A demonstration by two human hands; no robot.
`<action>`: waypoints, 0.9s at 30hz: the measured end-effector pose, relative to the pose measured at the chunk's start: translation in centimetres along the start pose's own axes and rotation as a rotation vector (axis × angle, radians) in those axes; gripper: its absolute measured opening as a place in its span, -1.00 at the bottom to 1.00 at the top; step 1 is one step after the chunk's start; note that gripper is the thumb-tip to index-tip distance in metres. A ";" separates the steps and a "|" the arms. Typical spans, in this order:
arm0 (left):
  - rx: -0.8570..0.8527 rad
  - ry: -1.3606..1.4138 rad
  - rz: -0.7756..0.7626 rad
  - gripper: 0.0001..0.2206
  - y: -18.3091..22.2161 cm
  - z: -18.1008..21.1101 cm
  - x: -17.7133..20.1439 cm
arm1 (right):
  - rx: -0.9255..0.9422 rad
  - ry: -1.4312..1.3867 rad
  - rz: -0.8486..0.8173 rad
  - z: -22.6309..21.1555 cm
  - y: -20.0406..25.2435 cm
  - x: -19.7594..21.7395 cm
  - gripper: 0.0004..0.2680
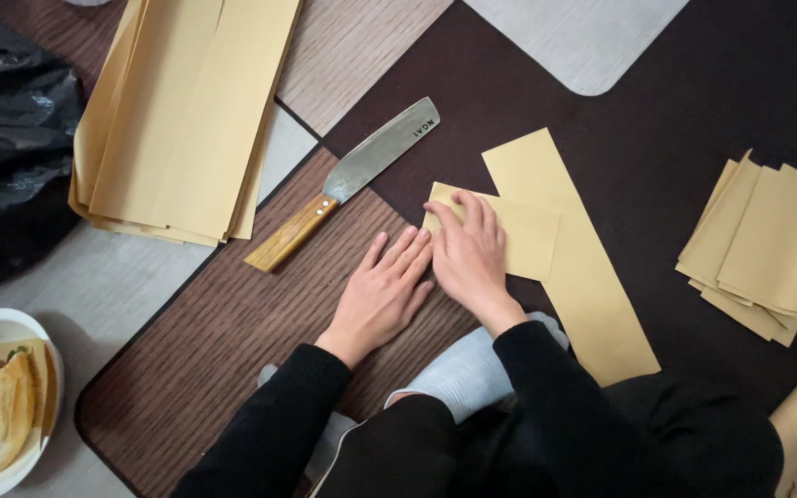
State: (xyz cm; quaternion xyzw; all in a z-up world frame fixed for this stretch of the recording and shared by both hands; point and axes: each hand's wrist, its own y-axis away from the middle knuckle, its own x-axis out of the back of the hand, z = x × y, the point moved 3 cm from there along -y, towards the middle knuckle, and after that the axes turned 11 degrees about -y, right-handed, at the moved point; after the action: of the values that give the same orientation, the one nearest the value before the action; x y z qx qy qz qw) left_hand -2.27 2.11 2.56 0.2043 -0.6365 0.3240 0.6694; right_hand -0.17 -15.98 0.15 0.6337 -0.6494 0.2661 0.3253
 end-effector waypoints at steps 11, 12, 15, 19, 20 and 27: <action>-0.002 -0.009 0.012 -0.44 0.0 0.0 -0.3 | 0.042 0.141 0.059 0.3 -1.8 -0.3 -0.64; 0.001 -0.003 0.013 -0.44 0.0 0.0 -0.3 | 0.050 0.166 0.075 0.1 -1.9 -0.3 -0.64; 0.001 -0.011 0.010 -0.43 0.0 0.0 0.0 | 0.066 0.186 0.090 0.3 -2.5 -0.2 -0.63; -0.002 0.018 0.012 -0.45 -0.2 -0.1 0.6 | 0.057 0.159 0.052 2.1 -3.8 -0.7 -0.63; 0.000 0.041 0.011 -0.45 -0.3 -0.2 0.7 | -0.007 0.093 -0.003 3.2 -4.1 -1.0 -0.59; 0.049 0.053 0.016 -0.54 -3.2 -2.2 -1.6 | 0.004 0.045 -0.100 0.9 -2.1 1.3 -0.56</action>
State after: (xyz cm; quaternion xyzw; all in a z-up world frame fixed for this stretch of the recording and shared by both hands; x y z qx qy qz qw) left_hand 1.54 1.08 1.20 0.2067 -0.6120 0.3503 0.6783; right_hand 1.87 -17.58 0.43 0.6597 -0.6090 0.2651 0.3516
